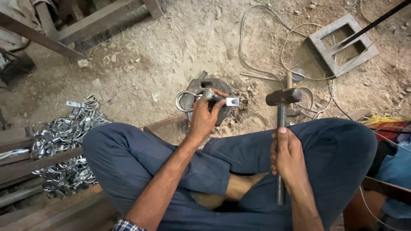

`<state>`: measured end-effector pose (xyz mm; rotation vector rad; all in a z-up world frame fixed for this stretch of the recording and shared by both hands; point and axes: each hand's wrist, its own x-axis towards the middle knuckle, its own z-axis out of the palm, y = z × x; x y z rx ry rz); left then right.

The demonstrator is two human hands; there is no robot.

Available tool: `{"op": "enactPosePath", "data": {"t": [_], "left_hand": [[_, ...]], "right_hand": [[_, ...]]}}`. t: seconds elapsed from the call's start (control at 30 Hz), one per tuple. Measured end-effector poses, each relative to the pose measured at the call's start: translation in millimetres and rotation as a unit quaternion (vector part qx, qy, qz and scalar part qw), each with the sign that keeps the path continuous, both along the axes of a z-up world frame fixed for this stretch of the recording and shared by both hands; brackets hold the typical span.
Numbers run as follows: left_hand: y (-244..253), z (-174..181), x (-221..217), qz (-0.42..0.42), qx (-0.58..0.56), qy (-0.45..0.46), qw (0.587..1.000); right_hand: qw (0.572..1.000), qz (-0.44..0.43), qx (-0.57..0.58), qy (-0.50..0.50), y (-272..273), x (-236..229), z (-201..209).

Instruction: The person sits on the floor and uses a hammer to strike a metal piece placed on a small anvil. They repeatedly adjust the metal piece and strike it with the hammer to shape it.

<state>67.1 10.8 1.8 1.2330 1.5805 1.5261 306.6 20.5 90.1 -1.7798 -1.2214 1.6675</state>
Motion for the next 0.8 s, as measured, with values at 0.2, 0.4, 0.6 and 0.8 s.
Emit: {"op": "enactPosePath", "data": {"t": [0.2,0.4,0.6,0.8], "left_hand": [[0,5,0,-0.011,0.021,0.040,0.999],[-1,12,5,-0.002,-0.057,0.066,0.996],[2,0,7,0.010,-0.055,0.202,0.978],[5,-1,8,0.019,-0.008,0.216,0.976]], "right_hand": [[1.000,0.005,0.006,-0.012,0,-2,3],[0.997,0.041,0.067,-0.026,-3,-1,2],[0.970,0.112,0.177,-0.120,-13,-6,13],[0.908,0.143,0.359,-0.160,-22,-15,76]]}}
